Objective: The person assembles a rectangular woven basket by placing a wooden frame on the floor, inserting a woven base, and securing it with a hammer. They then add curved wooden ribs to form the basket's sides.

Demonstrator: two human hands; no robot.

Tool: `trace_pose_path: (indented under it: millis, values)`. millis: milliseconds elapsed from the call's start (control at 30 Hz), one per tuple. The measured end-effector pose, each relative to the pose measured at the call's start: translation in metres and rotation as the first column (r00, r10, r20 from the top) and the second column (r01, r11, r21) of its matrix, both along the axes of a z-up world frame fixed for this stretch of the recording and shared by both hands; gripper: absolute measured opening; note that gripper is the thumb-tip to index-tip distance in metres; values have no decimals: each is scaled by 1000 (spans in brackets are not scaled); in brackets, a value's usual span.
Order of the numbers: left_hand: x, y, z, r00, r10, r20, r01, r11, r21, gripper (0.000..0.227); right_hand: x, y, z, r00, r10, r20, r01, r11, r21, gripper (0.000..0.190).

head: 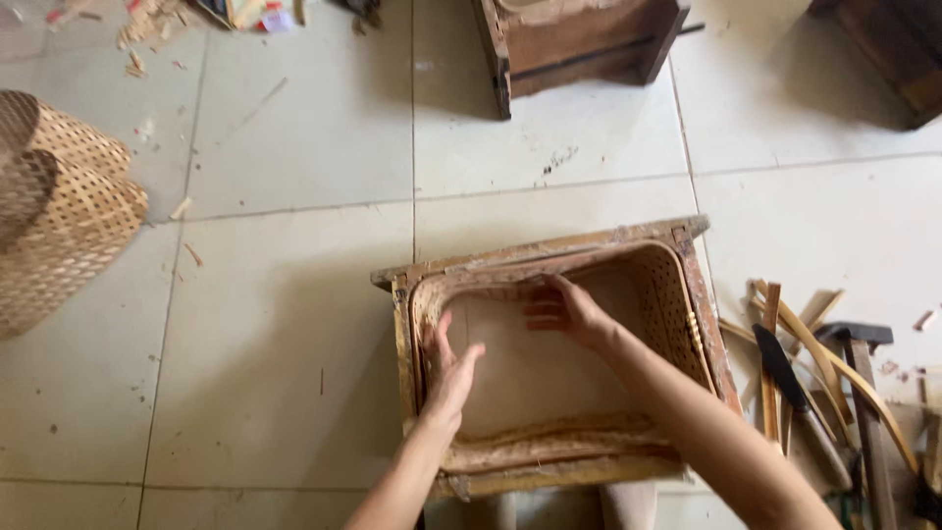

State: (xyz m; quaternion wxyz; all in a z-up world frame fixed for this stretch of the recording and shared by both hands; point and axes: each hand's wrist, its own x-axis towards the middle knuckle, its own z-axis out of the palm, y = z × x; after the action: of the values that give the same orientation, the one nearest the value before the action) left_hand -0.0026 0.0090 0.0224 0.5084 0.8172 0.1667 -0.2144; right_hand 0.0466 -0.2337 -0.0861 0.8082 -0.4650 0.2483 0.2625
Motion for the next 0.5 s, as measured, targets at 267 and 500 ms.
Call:
trace_pose_path:
  millis: [267,500]
  values:
    - [19,-8,32,925,46,-376,-61,998,-28,102,11,7,-28,974,-224,-27,226,970,86,42]
    - [31,-23,27,924,49,-380,-19,997,81,104,-6,6,10,983,-157,-99,159,987,9,47]
